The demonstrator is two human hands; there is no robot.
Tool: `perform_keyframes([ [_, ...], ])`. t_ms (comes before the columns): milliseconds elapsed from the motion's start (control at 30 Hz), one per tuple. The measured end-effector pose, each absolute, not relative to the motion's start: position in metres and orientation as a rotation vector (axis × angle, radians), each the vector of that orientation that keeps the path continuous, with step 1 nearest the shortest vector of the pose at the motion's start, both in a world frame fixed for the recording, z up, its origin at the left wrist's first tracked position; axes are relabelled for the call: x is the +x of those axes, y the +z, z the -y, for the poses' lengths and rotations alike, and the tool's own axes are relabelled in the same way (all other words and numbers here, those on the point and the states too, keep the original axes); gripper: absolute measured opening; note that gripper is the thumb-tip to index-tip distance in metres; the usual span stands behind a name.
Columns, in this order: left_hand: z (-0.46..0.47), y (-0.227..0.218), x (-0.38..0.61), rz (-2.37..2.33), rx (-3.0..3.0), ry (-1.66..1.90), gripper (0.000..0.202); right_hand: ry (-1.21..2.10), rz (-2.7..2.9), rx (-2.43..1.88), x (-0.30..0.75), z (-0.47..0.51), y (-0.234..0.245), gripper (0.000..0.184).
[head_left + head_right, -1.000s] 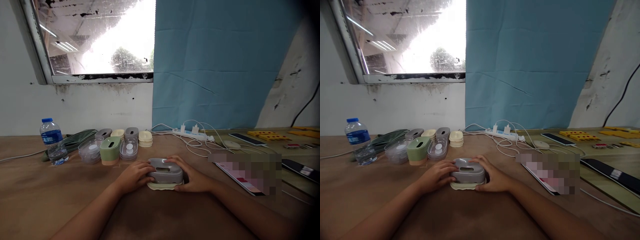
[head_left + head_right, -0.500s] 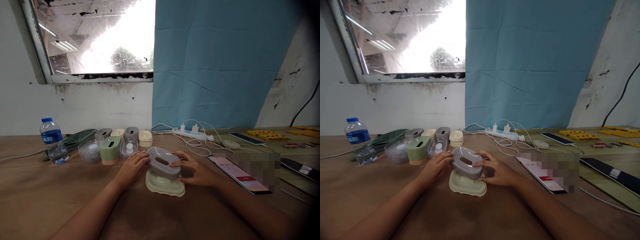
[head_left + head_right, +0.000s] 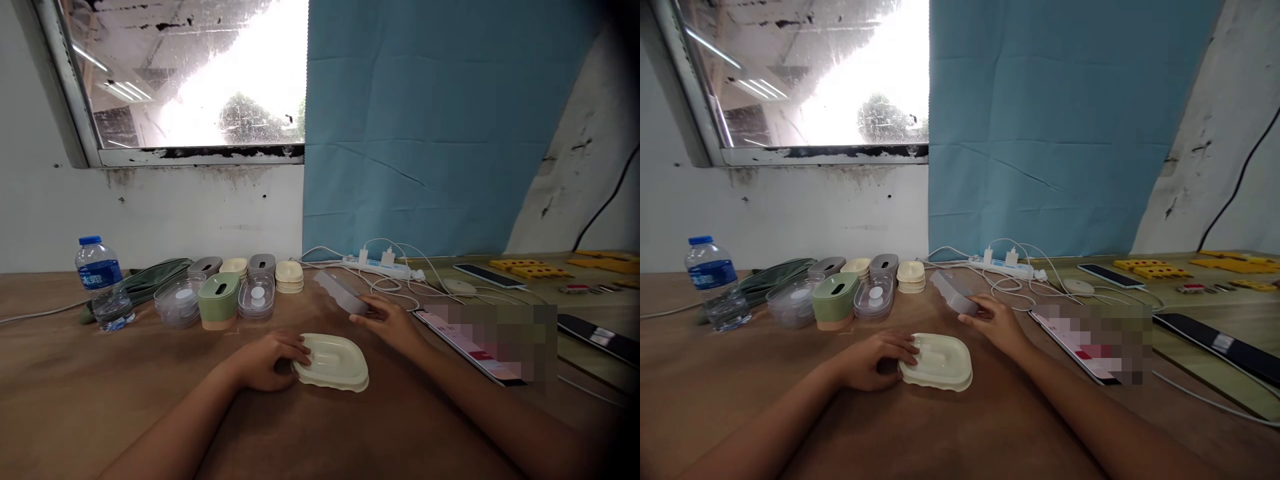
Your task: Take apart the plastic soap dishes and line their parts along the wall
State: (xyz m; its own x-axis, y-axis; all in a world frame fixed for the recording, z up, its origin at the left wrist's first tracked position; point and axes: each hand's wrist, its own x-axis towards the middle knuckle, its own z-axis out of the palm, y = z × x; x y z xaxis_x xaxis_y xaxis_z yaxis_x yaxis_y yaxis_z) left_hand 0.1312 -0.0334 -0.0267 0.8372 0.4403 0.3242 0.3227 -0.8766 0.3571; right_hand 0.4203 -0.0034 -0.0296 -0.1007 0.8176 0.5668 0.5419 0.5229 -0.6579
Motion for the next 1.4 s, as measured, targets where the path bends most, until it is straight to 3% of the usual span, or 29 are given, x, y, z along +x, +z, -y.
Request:
perform_keyframes([
  [300, 0.041, -0.019, 0.136, -0.610, 2.831, 0.569, 0.019, 0.331, 1.692, -1.276, 0.428, -0.006, -0.028, 0.043],
  [567, -0.018, 0.012, 0.169, -1.216, 2.816, 0.970, 0.022, 0.547, 1.265, -1.120, 0.418, -0.001, -0.017, 0.051],
  [733, -0.095, 0.033, 0.195, -1.659, 2.887, 0.777, 0.025, 0.600, 1.346, -1.024, 0.403, 0.008, -0.036, 0.045],
  [900, -0.133, 0.023, 0.203, -1.808, 2.840, 0.645, 0.023, 0.612, 1.542, -1.038, 0.395, 0.014, -0.049, 0.040],
  [1400, -0.119, 0.008, 0.204, -1.926, 2.676, 0.702, 0.038, 0.553, 1.592, -1.124, 0.396, 0.014, -0.046, 0.037],
])
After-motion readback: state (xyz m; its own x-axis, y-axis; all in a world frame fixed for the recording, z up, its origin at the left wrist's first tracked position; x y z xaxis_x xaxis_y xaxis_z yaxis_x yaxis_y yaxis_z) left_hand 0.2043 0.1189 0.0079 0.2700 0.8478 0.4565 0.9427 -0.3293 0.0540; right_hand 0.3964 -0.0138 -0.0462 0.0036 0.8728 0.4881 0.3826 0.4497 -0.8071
